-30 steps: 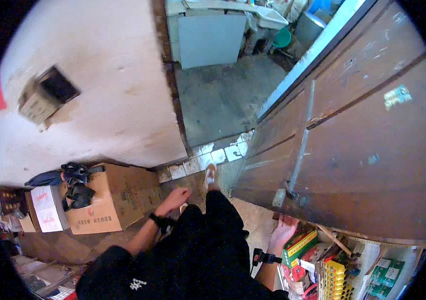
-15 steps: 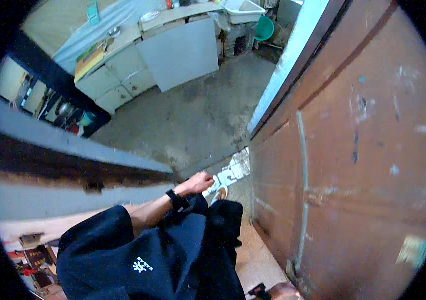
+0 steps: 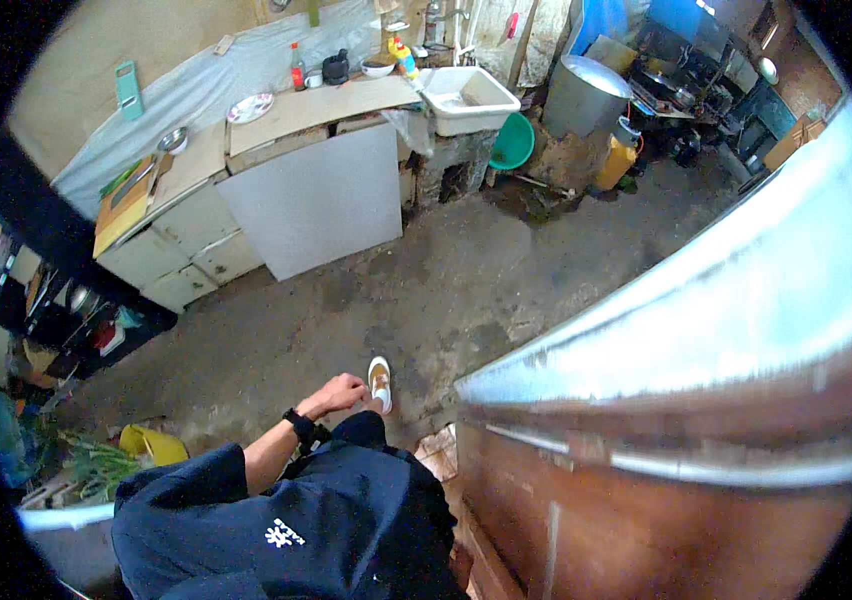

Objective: The person picks up a metal shelf piece from the floor and fits it onto a display rack holding oil containers before walking to a sink to wash their hands.

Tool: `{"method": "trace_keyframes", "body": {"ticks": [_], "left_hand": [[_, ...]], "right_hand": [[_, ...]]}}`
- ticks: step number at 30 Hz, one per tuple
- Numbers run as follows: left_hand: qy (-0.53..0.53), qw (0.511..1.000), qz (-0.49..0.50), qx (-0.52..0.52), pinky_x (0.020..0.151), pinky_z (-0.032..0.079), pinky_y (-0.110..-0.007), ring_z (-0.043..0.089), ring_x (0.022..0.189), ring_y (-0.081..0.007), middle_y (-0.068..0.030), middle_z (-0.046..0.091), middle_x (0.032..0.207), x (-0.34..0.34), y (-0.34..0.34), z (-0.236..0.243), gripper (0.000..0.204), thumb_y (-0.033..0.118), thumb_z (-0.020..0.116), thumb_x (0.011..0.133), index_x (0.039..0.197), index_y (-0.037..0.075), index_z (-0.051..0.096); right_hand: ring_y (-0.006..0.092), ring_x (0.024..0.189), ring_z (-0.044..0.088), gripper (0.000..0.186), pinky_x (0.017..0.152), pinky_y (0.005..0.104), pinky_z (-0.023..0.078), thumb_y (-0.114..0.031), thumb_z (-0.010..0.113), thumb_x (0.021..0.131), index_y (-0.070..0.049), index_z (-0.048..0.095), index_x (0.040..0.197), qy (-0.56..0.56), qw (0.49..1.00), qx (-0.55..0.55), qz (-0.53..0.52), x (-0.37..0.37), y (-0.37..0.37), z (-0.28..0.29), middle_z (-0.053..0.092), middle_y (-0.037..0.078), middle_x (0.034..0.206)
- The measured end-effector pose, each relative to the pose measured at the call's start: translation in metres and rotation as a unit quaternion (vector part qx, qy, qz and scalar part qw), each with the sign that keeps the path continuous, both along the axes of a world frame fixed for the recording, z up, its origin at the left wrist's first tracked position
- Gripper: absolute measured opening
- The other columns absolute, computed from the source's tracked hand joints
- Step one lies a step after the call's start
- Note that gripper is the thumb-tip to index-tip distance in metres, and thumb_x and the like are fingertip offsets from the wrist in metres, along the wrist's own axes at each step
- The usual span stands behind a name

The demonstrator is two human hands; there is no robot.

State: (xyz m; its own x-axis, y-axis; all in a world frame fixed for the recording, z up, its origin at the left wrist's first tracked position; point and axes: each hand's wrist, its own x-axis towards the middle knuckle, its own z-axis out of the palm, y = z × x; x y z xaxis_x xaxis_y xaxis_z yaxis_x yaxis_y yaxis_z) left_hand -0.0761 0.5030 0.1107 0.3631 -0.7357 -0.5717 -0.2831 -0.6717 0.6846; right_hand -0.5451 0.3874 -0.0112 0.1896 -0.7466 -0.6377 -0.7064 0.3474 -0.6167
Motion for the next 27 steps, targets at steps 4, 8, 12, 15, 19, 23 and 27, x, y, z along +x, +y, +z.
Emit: {"method": "trace_keyframes", "body": {"ticks": [4,8,12,15,19,23,27], "left_hand": [[-0.084,0.995,-0.011,-0.056,0.063,0.049,-0.040,0.065,0.067,-0.0270,-0.0155,0.066,0.070,0.124,-0.088,0.001,0.034,0.032,0.054,0.089,0.079,0.003,0.069],[-0.098,0.989,0.033,-0.102,0.064,0.048,-0.041,0.062,0.067,-0.0304,-0.0167,0.063,0.070,0.223,-0.192,0.058,0.036,0.031,0.052,0.092,0.079,-0.001,0.062],[-0.049,0.988,0.075,-0.128,0.063,0.046,-0.037,0.057,0.062,-0.0251,-0.0142,0.058,0.067,0.279,-0.291,0.090,0.032,0.026,0.051,0.094,0.082,-0.002,0.059],[0.047,0.978,0.132,-0.157,0.059,0.044,-0.032,0.052,0.061,-0.0148,-0.0059,0.056,0.066,0.319,-0.340,0.068,0.028,0.023,0.053,0.095,0.080,-0.001,0.058],[0.078,0.951,0.277,-0.115,0.056,0.042,-0.026,0.050,0.061,-0.0098,-0.0002,0.055,0.067,0.363,-0.387,0.014,0.026,0.020,0.052,0.096,0.077,0.002,0.057],[0.112,0.865,0.485,-0.061,0.053,0.038,-0.024,0.047,0.058,-0.0074,0.0010,0.053,0.066,0.379,-0.422,-0.011,0.027,0.018,0.051,0.096,0.073,0.003,0.055],[0.136,0.803,0.573,-0.092,0.052,0.036,-0.024,0.046,0.056,-0.0077,-0.0003,0.052,0.065,0.392,-0.492,0.034,0.028,0.018,0.051,0.097,0.072,0.004,0.054]], "right_hand": [[0.0155,0.087,0.057,0.023,0.076,0.0286,0.046,-0.023,0.048,0.100,-0.006,0.062,0.106,0.070,0.960,0.020,0.270,0.132,-0.095,-0.004,0.064,0.004,0.096],[0.0090,0.073,0.052,0.026,0.068,0.0271,0.045,-0.020,0.048,0.102,-0.001,0.064,0.105,-0.275,0.954,-0.075,0.090,0.378,-0.236,0.102,0.061,-0.001,0.083],[0.0064,0.069,0.051,0.021,0.063,0.0225,0.043,-0.016,0.052,0.099,-0.002,0.066,0.107,-0.304,0.912,-0.191,0.199,0.562,-0.390,0.122,0.060,-0.003,0.080],[0.0148,0.075,0.062,0.026,0.070,0.0295,0.049,-0.016,0.055,0.095,-0.001,0.064,0.113,-0.314,0.899,-0.203,0.229,0.668,-0.504,0.140,0.068,0.008,0.085],[0.0231,0.084,0.067,0.024,0.074,0.0342,0.052,-0.014,0.056,0.095,-0.001,0.065,0.113,-0.288,0.876,-0.265,0.280,0.785,-0.671,0.145,0.071,0.014,0.096],[0.0172,0.071,0.064,0.019,0.066,0.0300,0.050,-0.014,0.058,0.095,0.000,0.065,0.106,-0.271,0.803,-0.423,0.322,0.920,-0.802,0.214,0.069,0.011,0.083],[0.0382,0.088,0.063,0.021,0.075,0.0436,0.051,-0.015,0.060,0.090,-0.004,0.064,0.107,-0.336,0.680,-0.521,0.390,1.068,-0.891,0.331,0.066,0.020,0.094]]}}
